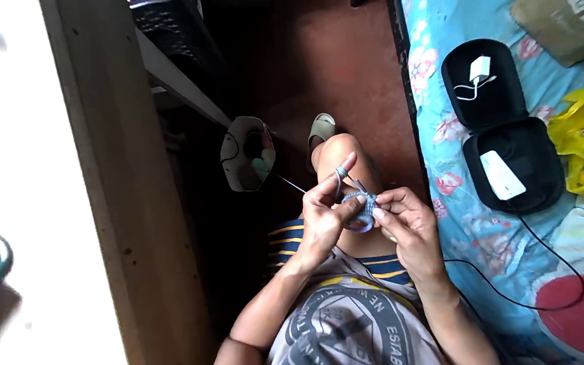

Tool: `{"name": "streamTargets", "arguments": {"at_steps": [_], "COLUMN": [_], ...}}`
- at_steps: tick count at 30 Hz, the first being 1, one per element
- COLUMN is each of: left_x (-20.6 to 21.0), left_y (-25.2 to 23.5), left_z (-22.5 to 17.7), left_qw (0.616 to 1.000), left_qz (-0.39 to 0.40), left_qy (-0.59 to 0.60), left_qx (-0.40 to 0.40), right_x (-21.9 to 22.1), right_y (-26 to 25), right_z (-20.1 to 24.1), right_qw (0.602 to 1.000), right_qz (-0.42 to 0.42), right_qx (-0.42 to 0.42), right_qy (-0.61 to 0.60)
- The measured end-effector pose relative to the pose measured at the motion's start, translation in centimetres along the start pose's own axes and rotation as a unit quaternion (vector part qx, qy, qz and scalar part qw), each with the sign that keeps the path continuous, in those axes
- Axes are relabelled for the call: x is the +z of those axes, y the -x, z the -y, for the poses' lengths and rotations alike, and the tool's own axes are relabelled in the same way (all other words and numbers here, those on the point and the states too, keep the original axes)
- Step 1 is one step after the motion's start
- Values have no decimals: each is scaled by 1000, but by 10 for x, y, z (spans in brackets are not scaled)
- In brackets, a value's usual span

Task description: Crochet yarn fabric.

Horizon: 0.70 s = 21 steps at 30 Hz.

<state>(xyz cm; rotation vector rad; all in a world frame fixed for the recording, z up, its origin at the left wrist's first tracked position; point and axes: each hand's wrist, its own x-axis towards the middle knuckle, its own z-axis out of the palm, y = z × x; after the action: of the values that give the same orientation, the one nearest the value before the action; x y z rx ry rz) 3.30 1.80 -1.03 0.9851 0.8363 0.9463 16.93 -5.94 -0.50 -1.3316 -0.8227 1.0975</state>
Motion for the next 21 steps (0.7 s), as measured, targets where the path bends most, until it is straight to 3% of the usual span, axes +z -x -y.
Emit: {"name": "streamTargets", "arguments": {"at_steps": [2,5,7,9,11,12,15,18,21], "left_x": [0,-2,-3,-4,-2,-1,-1,-2,-6], "left_y": [3,2,0,0,1,3,3,1,-1], "left_z": [1,12,20,24,21,17,7,6,5], "left_qw": [998,966,940,932,952,968,995,998,998], "left_qz": [2,4,10,8,1,-8,-34,-31,-13], "left_qy": [-57,-180,-221,-216,-162,-124,-23,19,24], "left_qx": [33,184,262,292,260,218,91,60,57], "right_x": [1,3,3,0,-1,-1,3,5,4], "right_y": [1,0,-4,-9,-13,-11,-1,3,3], "right_z": [0,1,3,6,6,5,-7,-18,-20], "right_qw": [980,926,940,986,999,999,983,904,852], "right_qz": [-17,-40,-35,-6,6,2,-51,-116,-137], "right_qx": [-103,-159,-131,-47,41,45,-97,-236,-295], "right_qy": [172,340,312,157,-10,-29,147,338,411]}}
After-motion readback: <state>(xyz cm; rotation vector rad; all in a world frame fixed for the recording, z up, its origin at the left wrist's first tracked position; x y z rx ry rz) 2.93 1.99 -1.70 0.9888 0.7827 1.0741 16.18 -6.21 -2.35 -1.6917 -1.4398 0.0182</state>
